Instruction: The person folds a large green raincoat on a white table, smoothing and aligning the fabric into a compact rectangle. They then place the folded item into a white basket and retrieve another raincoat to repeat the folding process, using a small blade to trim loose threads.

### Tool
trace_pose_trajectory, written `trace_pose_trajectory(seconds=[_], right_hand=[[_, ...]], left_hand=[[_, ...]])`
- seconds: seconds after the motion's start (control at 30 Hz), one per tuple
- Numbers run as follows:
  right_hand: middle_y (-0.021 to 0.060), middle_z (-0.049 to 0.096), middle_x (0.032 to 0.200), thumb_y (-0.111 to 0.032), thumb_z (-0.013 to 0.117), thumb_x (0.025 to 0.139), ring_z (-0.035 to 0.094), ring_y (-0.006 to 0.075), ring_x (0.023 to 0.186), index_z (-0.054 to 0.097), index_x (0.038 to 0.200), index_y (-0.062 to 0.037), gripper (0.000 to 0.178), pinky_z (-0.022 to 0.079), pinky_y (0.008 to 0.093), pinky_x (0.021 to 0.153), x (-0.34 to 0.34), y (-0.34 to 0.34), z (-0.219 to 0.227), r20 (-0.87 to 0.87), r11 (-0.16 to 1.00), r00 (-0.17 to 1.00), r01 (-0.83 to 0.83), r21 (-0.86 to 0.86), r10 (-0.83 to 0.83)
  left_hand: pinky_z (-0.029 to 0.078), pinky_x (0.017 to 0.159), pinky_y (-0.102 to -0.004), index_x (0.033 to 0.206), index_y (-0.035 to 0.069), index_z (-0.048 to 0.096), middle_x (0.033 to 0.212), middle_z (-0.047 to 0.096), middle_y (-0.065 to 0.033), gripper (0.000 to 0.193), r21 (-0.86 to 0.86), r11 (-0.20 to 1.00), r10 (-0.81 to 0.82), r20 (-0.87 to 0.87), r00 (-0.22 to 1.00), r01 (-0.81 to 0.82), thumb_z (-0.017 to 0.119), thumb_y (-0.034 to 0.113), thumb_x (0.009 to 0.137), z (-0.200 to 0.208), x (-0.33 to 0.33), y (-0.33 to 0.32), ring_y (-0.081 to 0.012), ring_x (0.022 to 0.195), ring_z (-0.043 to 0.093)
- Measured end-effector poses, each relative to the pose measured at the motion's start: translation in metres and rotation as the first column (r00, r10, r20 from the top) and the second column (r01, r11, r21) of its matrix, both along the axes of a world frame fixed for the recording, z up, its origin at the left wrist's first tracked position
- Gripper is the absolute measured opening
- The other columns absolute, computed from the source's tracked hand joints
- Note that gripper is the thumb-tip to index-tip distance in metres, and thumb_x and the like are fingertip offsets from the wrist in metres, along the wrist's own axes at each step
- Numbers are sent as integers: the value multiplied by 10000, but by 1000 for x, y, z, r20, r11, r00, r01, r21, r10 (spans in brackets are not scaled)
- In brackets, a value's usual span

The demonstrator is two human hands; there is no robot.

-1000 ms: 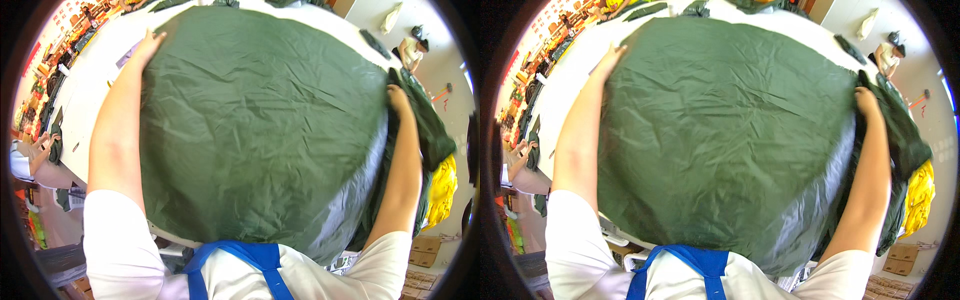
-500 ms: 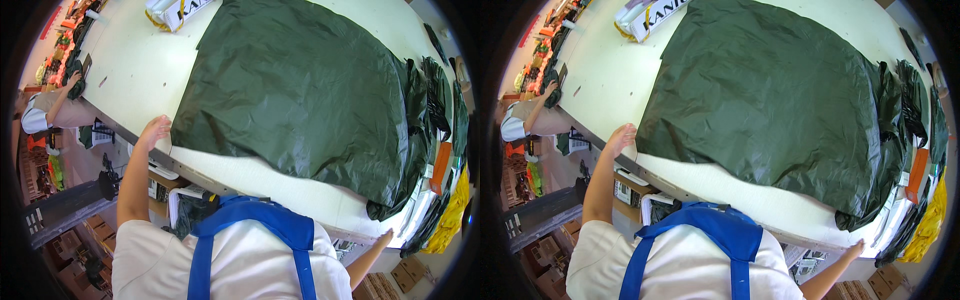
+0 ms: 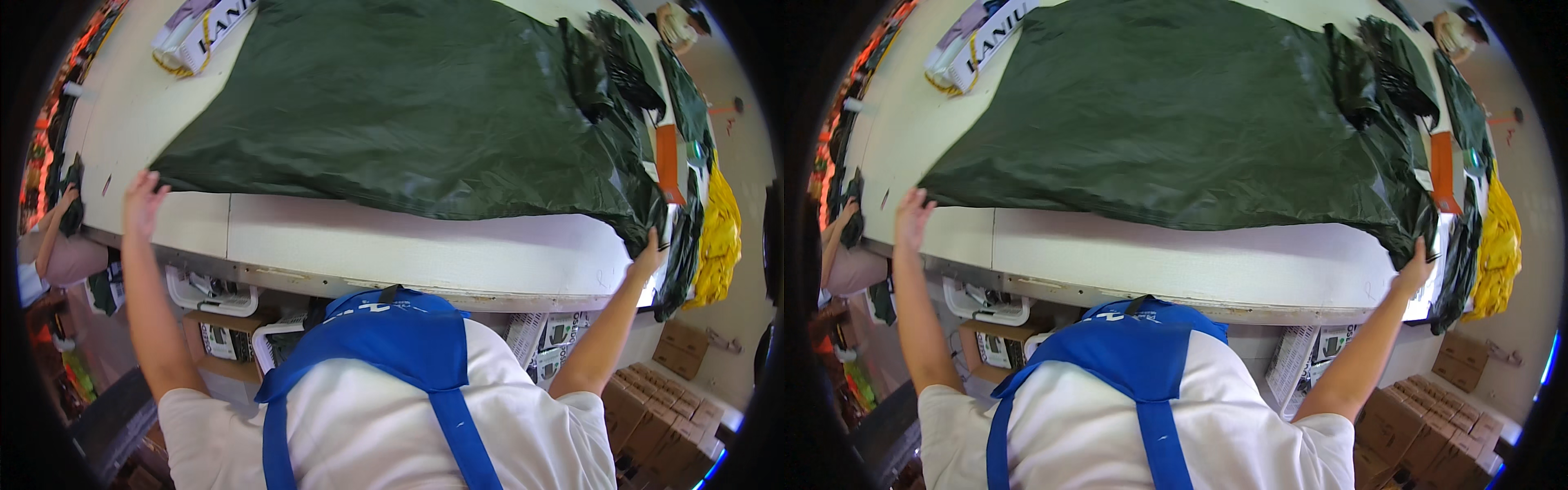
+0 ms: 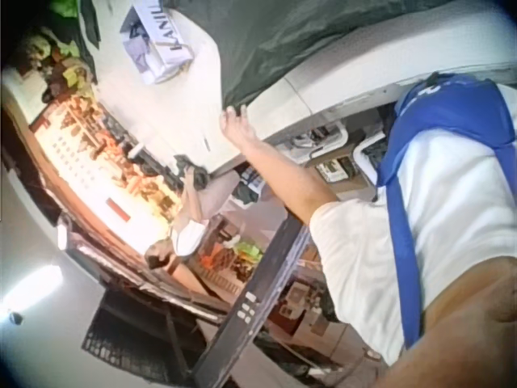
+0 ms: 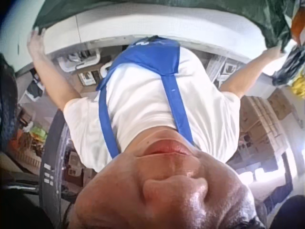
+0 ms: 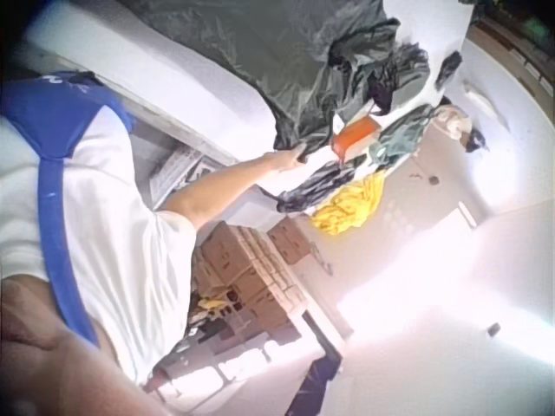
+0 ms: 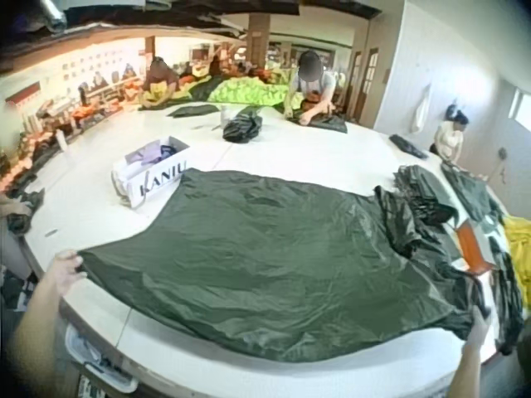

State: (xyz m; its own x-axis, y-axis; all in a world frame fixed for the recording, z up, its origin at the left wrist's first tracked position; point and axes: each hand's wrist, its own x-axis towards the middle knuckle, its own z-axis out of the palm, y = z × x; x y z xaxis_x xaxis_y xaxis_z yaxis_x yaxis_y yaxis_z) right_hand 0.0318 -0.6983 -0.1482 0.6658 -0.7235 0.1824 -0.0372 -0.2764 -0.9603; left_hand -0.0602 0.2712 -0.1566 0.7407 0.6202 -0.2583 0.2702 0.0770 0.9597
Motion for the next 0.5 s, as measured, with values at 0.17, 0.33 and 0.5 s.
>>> trace_pose_trajectory(seconds=[0.17, 0.33, 0.5], right_hand=[[167, 617, 1051, -257, 661, 832, 572, 223, 917, 542, 1154, 91, 489, 446, 313, 844, -84, 12, 56, -384, 921, 921, -89, -379, -68], [106, 654, 833, -303, 669, 819, 572, 181, 757, 639, 939, 41, 366, 451, 314, 747, -163, 72, -12, -950, 920, 271, -391, 41, 157], [54, 630, 795, -263, 653, 865, 548, 124, 738, 638, 925, 18, 288, 440, 271, 692, -142, 57, 10, -653, 958, 755, -144, -248, -55]], left_hand=[[442, 1034, -384, 1286, -57, 392, 1266, 467, -114, 418, -42, 991, 133, 72, 988, -130, 555, 12, 907, 1, -18, 94, -189, 1216, 470], [467, 963, -425, 1259, 2, 502, 1272, 511, -149, 440, 309, 873, 473, -354, 807, -376, 610, 220, 893, -71, -87, 196, -276, 1148, 521], [220, 1124, -409, 1369, -13, 392, 1450, 346, -207, 593, 858, 381, -134, -318, 939, 345, 582, 273, 886, -85, 22, -75, -335, 1368, 280]])
